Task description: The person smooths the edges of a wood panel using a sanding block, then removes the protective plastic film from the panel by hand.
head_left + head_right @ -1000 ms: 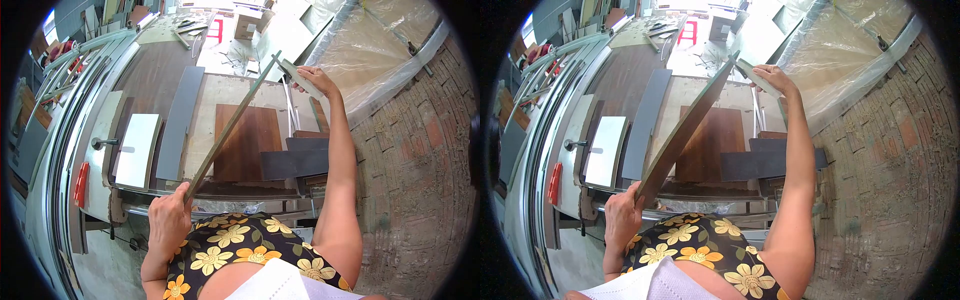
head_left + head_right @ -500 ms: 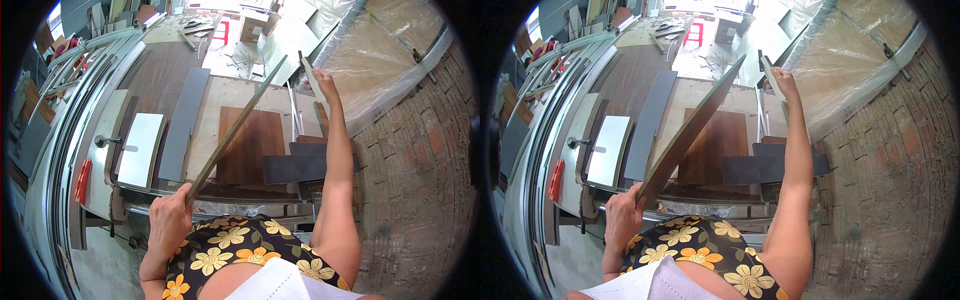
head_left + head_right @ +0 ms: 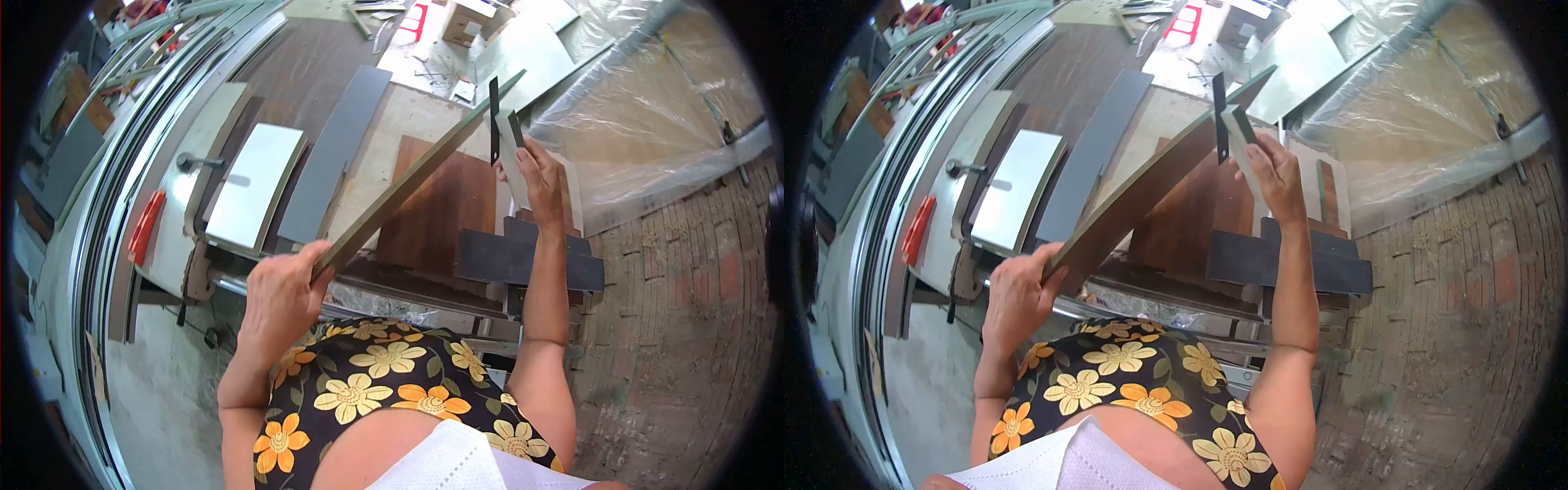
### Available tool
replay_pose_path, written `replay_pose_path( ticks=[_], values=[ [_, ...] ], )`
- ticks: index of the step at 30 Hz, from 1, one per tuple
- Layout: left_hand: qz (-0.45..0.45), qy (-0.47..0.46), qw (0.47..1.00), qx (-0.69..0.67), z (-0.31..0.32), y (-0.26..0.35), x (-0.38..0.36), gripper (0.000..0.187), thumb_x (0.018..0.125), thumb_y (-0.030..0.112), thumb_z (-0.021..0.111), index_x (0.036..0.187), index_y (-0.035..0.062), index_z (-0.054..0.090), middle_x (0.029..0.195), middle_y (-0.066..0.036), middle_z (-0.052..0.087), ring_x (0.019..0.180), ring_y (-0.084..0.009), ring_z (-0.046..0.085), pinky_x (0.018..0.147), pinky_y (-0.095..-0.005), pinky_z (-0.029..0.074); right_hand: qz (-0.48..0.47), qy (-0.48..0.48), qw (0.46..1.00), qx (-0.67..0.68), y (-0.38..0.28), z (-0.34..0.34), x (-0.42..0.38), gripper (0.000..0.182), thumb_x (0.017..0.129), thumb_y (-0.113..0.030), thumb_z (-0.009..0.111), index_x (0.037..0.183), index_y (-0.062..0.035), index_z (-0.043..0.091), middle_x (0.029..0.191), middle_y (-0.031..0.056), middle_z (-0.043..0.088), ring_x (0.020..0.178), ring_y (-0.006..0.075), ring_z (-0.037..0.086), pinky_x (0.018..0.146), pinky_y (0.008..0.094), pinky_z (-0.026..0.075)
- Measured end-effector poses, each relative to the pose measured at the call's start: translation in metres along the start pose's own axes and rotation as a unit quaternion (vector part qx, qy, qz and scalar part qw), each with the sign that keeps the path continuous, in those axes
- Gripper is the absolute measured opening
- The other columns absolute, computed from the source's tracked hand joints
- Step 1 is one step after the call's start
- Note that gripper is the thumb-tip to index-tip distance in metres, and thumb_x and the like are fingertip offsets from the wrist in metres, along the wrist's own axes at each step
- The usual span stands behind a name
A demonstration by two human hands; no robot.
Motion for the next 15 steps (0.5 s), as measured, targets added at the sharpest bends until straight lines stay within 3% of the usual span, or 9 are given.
replay_pose_path(
  ticks=[5, 8, 15],
  values=[
    [-0.029, 0.004, 1.000, -0.009, -0.003, -0.013, 0.005, 0.020, 0.083, 0.016, 0.063, 0.101, 0.0072, 0.064, 0.064, -0.016, 0.059, 0.061, -0.0342, 0.059, 0.057, -0.0391, 0.045, 0.005, -0.107, 0.994, 0.028, -0.030, 0.060, -0.033, 0.038, 0.094, -0.031, 0.056, 0.115, 0.0004, 0.061, 0.083, 0.0072, 0.064, 0.070, 0.0096, 0.058, 0.064, 0.0234, 0.048],
    [-0.021, 0.008, 1.000, -0.008, -0.004, -0.011, 0.008, 0.020, 0.084, 0.016, 0.063, 0.101, 0.0060, 0.065, 0.063, -0.016, 0.059, 0.060, -0.0342, 0.059, 0.056, -0.0385, 0.045, -0.030, -0.186, 0.982, -0.024, -0.050, 0.091, -0.047, 0.039, 0.092, -0.032, 0.059, 0.114, 0.0004, 0.061, 0.088, 0.0095, 0.067, 0.074, 0.0148, 0.062, 0.068, 0.0271, 0.050],
    [-0.054, 0.004, 0.999, -0.005, -0.002, -0.014, 0.009, 0.022, 0.085, 0.016, 0.063, 0.103, 0.0052, 0.065, 0.069, -0.017, 0.063, 0.061, -0.0330, 0.062, 0.055, -0.0362, 0.048, -0.076, -0.244, 0.961, -0.109, -0.072, 0.130, -0.062, 0.029, 0.090, -0.025, 0.060, 0.111, -0.0053, 0.062, 0.093, 0.0172, 0.067, 0.080, 0.0346, 0.064, 0.073, 0.0370, 0.051]
  ],
)
Point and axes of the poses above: each hand's wrist, its own x-axis towards the middle knuckle, its own z-axis out of the palm, y = z × x, the point moved 9 cm from there along x, towards the middle knuckle
